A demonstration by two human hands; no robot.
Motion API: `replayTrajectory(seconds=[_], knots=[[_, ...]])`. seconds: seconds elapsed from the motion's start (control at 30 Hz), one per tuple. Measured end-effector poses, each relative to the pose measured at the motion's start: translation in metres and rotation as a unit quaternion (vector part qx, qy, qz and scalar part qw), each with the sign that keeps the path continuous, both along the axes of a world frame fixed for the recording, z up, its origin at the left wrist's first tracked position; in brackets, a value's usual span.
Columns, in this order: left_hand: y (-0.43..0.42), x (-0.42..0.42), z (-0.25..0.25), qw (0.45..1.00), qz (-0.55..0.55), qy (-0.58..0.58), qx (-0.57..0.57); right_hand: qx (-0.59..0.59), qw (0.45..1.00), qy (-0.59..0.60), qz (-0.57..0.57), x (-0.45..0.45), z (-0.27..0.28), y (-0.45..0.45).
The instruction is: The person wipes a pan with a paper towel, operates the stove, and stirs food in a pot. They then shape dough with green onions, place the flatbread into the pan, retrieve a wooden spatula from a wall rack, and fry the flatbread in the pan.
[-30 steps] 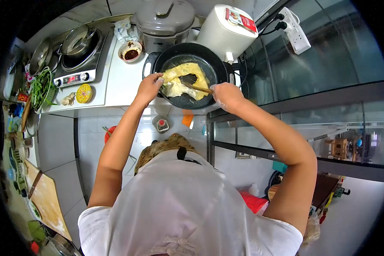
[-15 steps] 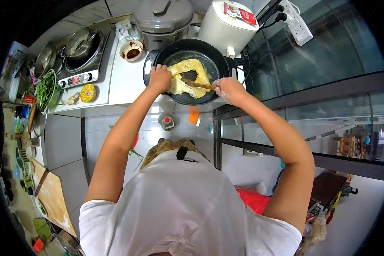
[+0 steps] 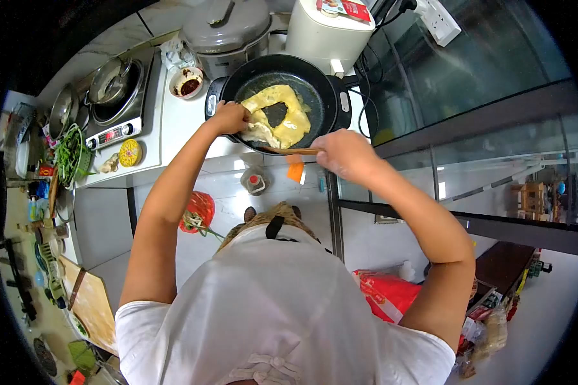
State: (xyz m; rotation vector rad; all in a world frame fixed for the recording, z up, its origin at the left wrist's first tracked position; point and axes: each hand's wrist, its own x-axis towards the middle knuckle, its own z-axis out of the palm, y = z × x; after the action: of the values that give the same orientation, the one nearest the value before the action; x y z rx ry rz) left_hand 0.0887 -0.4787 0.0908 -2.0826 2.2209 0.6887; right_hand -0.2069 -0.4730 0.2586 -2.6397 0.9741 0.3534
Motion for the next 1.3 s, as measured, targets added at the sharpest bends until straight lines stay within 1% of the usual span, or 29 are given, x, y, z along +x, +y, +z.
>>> replayTrajectory(seconds=[0.03, 0.13, 0.23, 0.27, 0.33, 0.37, 0.43, 0.5, 0.57, 0.63, 0.67, 0.77, 0.8, 0.87, 0.93, 0.97, 1.03, 1.07, 1.17, 1.27, 1.3], knots=[[-0.001, 0.000, 0.001, 1.000, 0.004, 0.006, 0.005, -0.026, 0.999, 0.034, 0.016, 0.005, -0.011, 0.006], [0.003, -0.001, 0.004, 1.000, 0.003, 0.013, -0.019, -0.128, 0.986, -0.051, 0.089, 0.014, -0.048, 0.027], [0.006, -0.005, 0.010, 0.997, -0.019, -0.022, -0.075, -0.172, 0.982, -0.034, 0.074, 0.030, -0.058, 0.045], [0.005, -0.006, 0.012, 0.995, -0.029, -0.043, -0.090, -0.207, 0.976, -0.023, 0.059, 0.033, -0.071, 0.045], [0.000, -0.008, 0.011, 0.988, -0.049, -0.085, -0.120, -0.227, 0.972, -0.046, 0.048, 0.038, -0.080, 0.042], [-0.002, -0.007, 0.010, 0.986, -0.057, -0.083, -0.130, -0.237, 0.969, -0.057, 0.043, 0.039, -0.082, 0.041], [-0.006, -0.005, 0.005, 0.983, -0.073, -0.079, -0.149, -0.227, 0.972, -0.037, 0.050, 0.035, -0.076, 0.039], [-0.005, -0.003, 0.000, 0.985, -0.114, -0.082, -0.102, -0.209, 0.975, -0.016, 0.068, 0.026, -0.059, 0.036], [-0.002, -0.006, 0.005, 0.983, -0.153, -0.091, -0.043, -0.180, 0.979, 0.009, 0.093, 0.011, -0.024, 0.031], [0.003, -0.008, 0.020, 0.977, -0.181, -0.108, 0.024, -0.155, 0.987, 0.034, 0.027, 0.001, 0.000, 0.028], [0.002, -0.006, 0.018, 0.979, -0.174, -0.105, 0.022, -0.142, 0.989, 0.045, -0.005, -0.001, 0.005, 0.026], [-0.003, -0.005, 0.032, 0.987, -0.136, -0.034, 0.074, -0.203, 0.977, -0.013, -0.062, 0.000, 0.003, 0.021], [-0.007, -0.007, 0.037, 0.985, -0.138, -0.064, 0.078, -0.222, 0.972, -0.055, -0.058, 0.002, -0.010, 0.018], [-0.009, -0.004, 0.031, 0.988, -0.128, -0.085, 0.010, -0.206, 0.976, -0.068, -0.025, 0.002, -0.041, 0.005], [-0.009, -0.003, 0.039, 0.987, -0.123, -0.096, -0.044, -0.184, 0.978, -0.096, 0.016, 0.004, -0.053, 0.002], [-0.009, -0.001, 0.042, 0.986, -0.121, -0.091, -0.063, -0.182, 0.980, -0.082, 0.028, 0.000, -0.055, 0.004], [-0.003, 0.002, 0.046, 0.986, -0.113, -0.078, -0.096, -0.172, 0.982, -0.050, 0.057, -0.002, -0.033, 0.017], [-0.002, 0.003, 0.049, 0.988, -0.108, -0.074, -0.078, -0.164, 0.984, -0.037, 0.065, -0.001, -0.023, 0.022], [0.000, 0.004, 0.050, 0.992, -0.092, -0.047, -0.074, -0.162, 0.985, -0.001, 0.064, -0.004, -0.010, 0.022], [0.004, 0.005, 0.044, 0.991, -0.088, -0.046, -0.094, -0.194, 0.979, -0.035, 0.050, -0.007, -0.019, 0.014], [0.006, 0.006, 0.044, 0.990, -0.085, -0.045, -0.105, -0.193, 0.980, -0.012, 0.045, -0.005, -0.023, 0.015]])
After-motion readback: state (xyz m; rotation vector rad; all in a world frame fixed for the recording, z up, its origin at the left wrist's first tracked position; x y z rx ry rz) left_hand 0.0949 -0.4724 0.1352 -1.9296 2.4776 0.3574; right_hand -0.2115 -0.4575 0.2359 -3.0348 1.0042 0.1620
